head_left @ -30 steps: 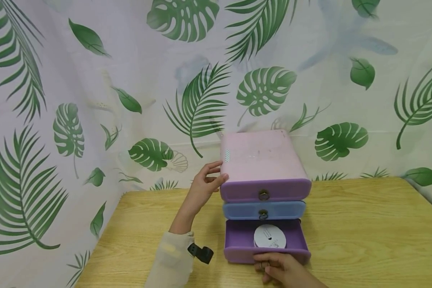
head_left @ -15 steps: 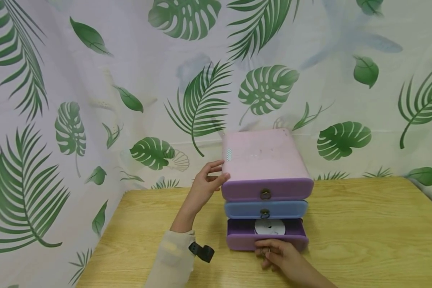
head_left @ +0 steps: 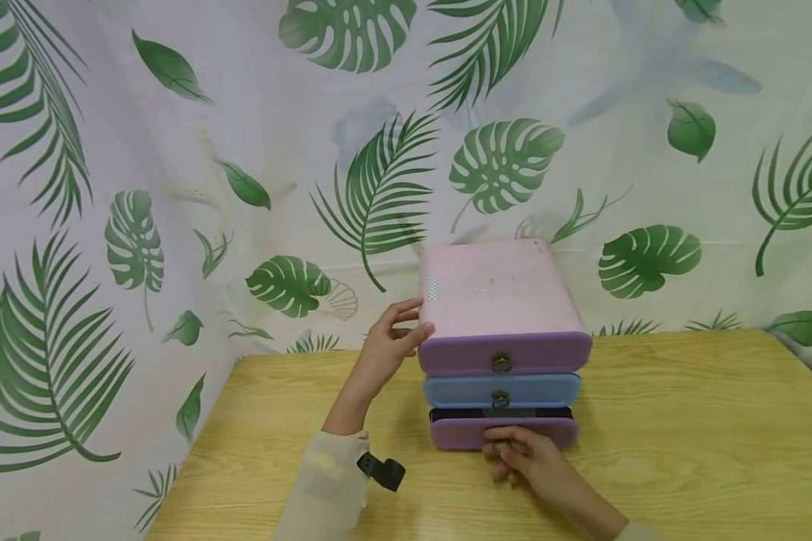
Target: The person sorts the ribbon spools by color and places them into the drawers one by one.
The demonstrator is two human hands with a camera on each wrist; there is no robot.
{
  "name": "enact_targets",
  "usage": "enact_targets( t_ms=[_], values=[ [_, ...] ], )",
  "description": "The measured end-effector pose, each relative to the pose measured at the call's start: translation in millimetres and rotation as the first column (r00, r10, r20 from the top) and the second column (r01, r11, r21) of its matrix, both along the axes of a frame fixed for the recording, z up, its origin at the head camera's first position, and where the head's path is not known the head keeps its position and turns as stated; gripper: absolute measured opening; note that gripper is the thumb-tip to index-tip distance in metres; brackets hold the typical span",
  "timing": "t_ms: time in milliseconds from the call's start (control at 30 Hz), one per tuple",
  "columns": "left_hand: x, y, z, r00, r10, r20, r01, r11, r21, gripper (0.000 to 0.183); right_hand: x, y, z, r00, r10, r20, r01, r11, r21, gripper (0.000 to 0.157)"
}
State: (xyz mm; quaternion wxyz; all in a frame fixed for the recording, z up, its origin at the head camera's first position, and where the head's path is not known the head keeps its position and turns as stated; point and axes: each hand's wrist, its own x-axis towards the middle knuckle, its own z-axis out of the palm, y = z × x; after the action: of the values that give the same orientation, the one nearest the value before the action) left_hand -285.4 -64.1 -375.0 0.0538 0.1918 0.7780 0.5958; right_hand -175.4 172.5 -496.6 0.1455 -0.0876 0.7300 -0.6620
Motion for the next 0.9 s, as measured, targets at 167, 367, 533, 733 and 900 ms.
enact_targets(
  t_ms=[167, 367, 533, 733, 900],
  values=[
    [-1.7, 0.6, 1.4, 1.0, -0.006, 0.0, 0.006, 1.0, 0.003, 0.055, -4.8, -0.6, 2.9, 1.0, -0.009, -0.012, 0.009, 1.0, 0.014, 0.042],
    [-2.9, 0.5, 0.1, 1.0, 0.007, 0.008, -0.007, 1.0, -0.008, 0.054, -10.4, 0.1, 1.4, 1.0, -0.009, -0.006, 0.009, 1.0, 0.014, 0.043],
    [-4.0, 0.6, -2.1, 1.0, 0.003, 0.013, -0.003, 1.0, -0.004, 0.053, -13.9, 0.9, 0.1, 1.0, -0.004, -0.007, 0.005, 1.0, 0.031, 0.043],
    [-2.8, 0.1, -1.6, 1.0, 0.008, 0.007, -0.008, 1.0, -0.002, 0.052, -16.5, -0.1, 1.2, 1.0, -0.005, -0.019, 0.006, 0.999, 0.032, 0.043],
    [-2.7, -0.3, -2.1, 1.0, 0.009, 0.001, -0.009, 1.0, -0.005, 0.053, -18.7, -1.7, 1.1, 1.0, -0.014, -0.026, 0.015, 1.0, 0.028, 0.043]
  ],
)
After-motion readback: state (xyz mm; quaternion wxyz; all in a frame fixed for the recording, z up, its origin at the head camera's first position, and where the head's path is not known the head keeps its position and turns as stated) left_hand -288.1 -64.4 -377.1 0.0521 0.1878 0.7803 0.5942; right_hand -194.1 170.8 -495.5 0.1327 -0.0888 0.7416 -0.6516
